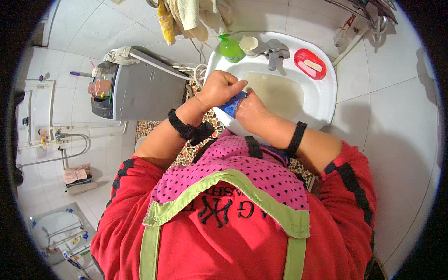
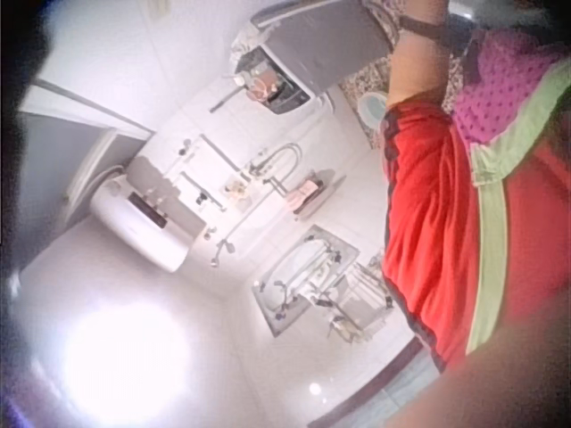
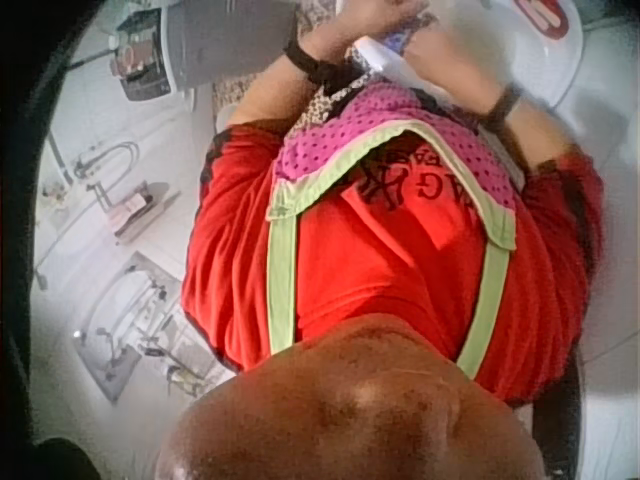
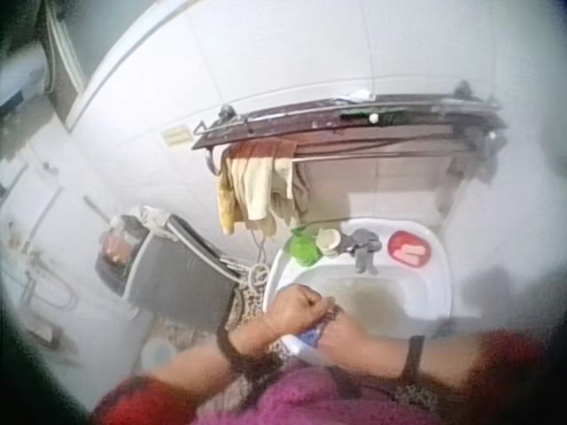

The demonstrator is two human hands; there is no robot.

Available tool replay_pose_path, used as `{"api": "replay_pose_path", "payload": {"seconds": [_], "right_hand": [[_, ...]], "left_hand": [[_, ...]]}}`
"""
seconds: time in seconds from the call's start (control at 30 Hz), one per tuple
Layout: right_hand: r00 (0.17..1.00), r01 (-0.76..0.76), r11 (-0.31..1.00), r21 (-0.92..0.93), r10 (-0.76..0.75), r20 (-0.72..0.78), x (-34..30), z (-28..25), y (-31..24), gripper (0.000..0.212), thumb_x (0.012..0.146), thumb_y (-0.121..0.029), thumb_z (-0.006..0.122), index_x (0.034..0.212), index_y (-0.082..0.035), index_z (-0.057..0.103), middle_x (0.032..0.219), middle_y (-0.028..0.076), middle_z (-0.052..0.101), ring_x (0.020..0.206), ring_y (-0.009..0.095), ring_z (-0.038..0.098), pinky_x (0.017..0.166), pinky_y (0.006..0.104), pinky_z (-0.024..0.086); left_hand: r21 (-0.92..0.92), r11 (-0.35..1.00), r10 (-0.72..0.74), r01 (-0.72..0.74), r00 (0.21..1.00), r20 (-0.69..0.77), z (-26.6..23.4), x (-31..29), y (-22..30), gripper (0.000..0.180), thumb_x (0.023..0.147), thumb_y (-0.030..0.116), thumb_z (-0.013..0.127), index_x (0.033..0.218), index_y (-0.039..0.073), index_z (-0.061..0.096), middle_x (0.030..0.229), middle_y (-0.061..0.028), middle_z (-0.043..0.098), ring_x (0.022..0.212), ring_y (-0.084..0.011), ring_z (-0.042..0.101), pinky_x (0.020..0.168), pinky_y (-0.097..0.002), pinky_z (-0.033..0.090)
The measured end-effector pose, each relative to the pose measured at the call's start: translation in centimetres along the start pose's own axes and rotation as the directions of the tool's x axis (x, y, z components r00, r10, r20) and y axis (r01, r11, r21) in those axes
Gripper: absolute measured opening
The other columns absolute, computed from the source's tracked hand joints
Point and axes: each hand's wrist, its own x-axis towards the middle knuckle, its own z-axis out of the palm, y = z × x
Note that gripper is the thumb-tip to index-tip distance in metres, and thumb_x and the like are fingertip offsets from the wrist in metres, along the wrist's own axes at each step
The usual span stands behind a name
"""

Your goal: The person washes several cups and a straw at a bathroom sink using a cloth and a steel wool scrubber, then dries them with a towel and places them on top of a washing machine. The person also scrubs and rinses a blue plastic cup.

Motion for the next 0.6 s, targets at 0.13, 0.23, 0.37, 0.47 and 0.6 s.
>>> {"api": "replay_pose_path", "payload": {"seconds": [0.13,0.23,0.37,0.47,0.6], "right_hand": [[0.973,-0.226,0.910,0.347,0.229,0.033,1.1,0.9,-0.7,0.023,0.070,-0.013,0.058,0.093,-0.010,0.061,0.086,0.009,0.063,0.083,0.031,0.060,0.069,0.0448,0.048],[0.948,-0.229,0.667,0.709,0.318,0.007,1.2,0.3,-0.6,0.030,0.070,-0.012,0.059,0.099,-0.005,0.055,0.081,0.009,0.062,0.076,0.029,0.061,0.068,0.0416,0.049],[0.947,-0.097,-0.525,0.845,0.214,0.241,0.2,-0.7,0.2,0.028,0.079,-0.006,0.056,0.107,-0.006,0.052,0.090,0.004,0.057,0.082,0.015,0.058,0.067,0.0296,0.051],[0.973,0.193,-0.924,0.331,0.223,0.056,-0.3,-0.8,0.1,0.029,0.079,0.001,0.055,0.108,-0.005,0.053,0.099,0.007,0.057,0.090,0.017,0.058,0.068,0.0292,0.054],[0.844,0.332,-0.929,0.165,0.371,0.388,-0.1,-1.0,-0.9,0.031,0.084,-0.002,0.054,0.115,-0.005,0.052,0.105,0.009,0.058,0.094,0.020,0.058,0.075,0.0344,0.055]], "left_hand": [[0.294,0.912,0.352,-0.288,0.916,-0.194,-0.5,0.3,1.1,0.035,0.074,0.030,0.063,0.047,0.007,0.059,0.050,-0.0116,0.054,0.049,-0.0311,0.052,0.051,-0.0402,0.043],[0.332,0.875,0.449,-0.352,0.846,-0.287,-1.3,0.2,2.0,0.035,0.073,0.027,0.066,0.045,0.008,0.057,0.049,-0.0101,0.054,0.049,-0.0300,0.053,0.050,-0.0398,0.043],[0.389,0.761,0.641,-0.520,0.698,-0.320,-1.8,-0.3,3.0,0.036,0.071,0.022,0.068,0.042,0.011,0.051,0.044,-0.0046,0.048,0.045,-0.0243,0.047,0.048,-0.0368,0.036],[0.300,0.722,0.690,-0.623,0.612,-0.387,-2.1,-0.3,2.4,0.033,0.072,0.017,0.068,0.045,0.010,0.049,0.047,-0.0043,0.047,0.047,-0.0238,0.044,0.048,-0.0360,0.033],[0.041,0.896,0.416,-0.442,0.804,-0.425,-1.9,0.0,0.3,0.037,0.079,0.018,0.064,0.048,0.004,0.048,0.049,-0.0110,0.045,0.049,-0.0267,0.044,0.049,-0.0371,0.034]]}}
